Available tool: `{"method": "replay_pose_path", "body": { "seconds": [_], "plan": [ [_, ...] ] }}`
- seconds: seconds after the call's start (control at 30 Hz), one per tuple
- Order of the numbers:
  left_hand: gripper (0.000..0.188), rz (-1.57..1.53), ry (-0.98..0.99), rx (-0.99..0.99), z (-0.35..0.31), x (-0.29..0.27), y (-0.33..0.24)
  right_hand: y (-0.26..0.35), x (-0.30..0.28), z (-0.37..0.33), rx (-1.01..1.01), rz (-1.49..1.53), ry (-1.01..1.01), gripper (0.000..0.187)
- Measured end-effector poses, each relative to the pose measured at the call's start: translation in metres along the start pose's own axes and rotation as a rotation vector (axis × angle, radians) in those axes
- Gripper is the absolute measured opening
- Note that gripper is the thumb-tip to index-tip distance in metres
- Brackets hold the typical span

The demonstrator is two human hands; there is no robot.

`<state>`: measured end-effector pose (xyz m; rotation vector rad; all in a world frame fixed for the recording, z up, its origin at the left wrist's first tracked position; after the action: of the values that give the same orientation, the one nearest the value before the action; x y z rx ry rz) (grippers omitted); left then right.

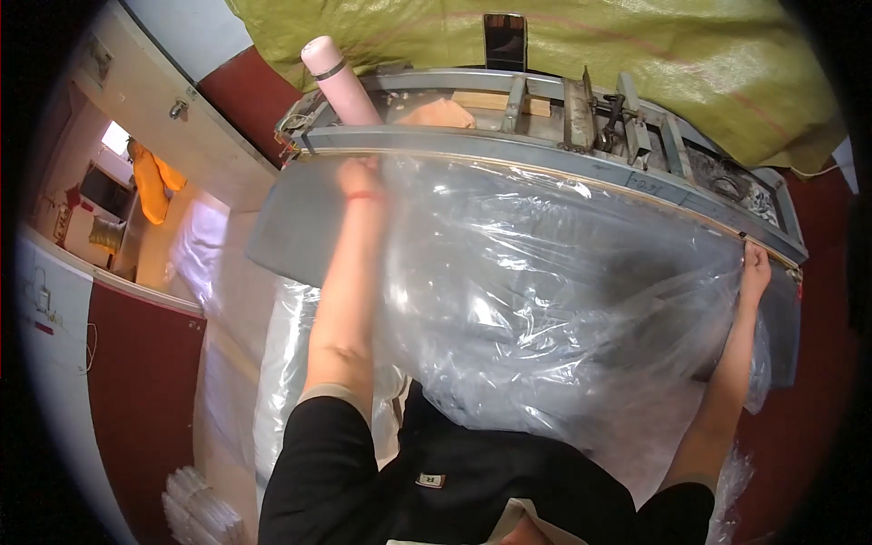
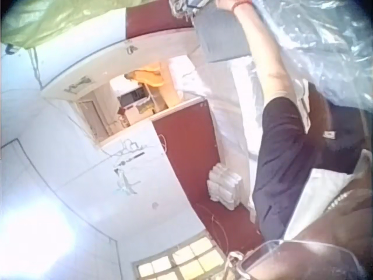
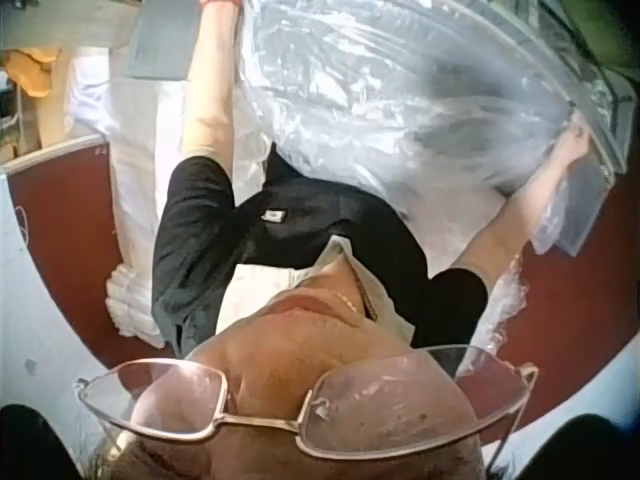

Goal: The person repeatedly pulls plastic film across a heat sealing machine and presses it against the sealer bar by hand to seal bags.

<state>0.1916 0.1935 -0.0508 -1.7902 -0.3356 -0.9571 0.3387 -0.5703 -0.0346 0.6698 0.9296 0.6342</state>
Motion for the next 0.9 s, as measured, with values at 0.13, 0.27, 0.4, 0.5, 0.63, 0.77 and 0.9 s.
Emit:
{"method": "replay_pose_path", "body": {
  "seconds": [0.13, 0.27, 0.4, 0.5, 0.63, 0.77, 0.9],
  "plan": [
    [0.030, 0.655, 0.273, 0.247, -0.085, 0.041, -0.023, 0.012, -0.018, -0.014, -0.019, -0.034, -0.057, 0.020],
    [0.054, 1.319, 0.460, 0.820, -0.089, 0.009, 0.002, 0.074, -0.026, -0.059, -0.134, -0.119, -0.148, 0.017],
    [0.032, 1.272, 0.401, 0.712, -0.100, 0.005, -0.012, 0.130, -0.071, -0.130, -0.117, 0.002, -0.251, 0.010],
    [0.021, 1.043, 0.457, 0.695, -0.111, 0.004, -0.015, 0.098, -0.120, -0.175, -0.095, -0.179, -0.256, 0.012],
    [0.010, 0.731, 0.660, 0.326, -0.173, 0.019, -0.017, -0.009, -0.173, -0.238, 0.059, -0.655, 0.108, 0.010],
    [0.008, 0.565, 0.865, 0.024, -0.244, 0.035, -0.047, 0.054, -0.170, -0.250, -0.061, -1.236, 0.369, 0.008],
    [0.010, 0.306, 0.928, -0.286, -0.295, 0.045, -0.065, 0.196, -0.103, -0.202, -0.194, -0.454, 0.198, 0.013]
  ]
}}
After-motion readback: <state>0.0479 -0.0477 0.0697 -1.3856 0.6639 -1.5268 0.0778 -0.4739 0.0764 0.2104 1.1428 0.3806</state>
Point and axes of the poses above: each hand's wrist, its own z-axis towards the middle knuckle, its own x-axis out of the palm, y = z × x, the point moved 3 cm from there along z, towards the middle knuckle, and after that the axes turned 12 degrees about -z, right-handed, at the moved point
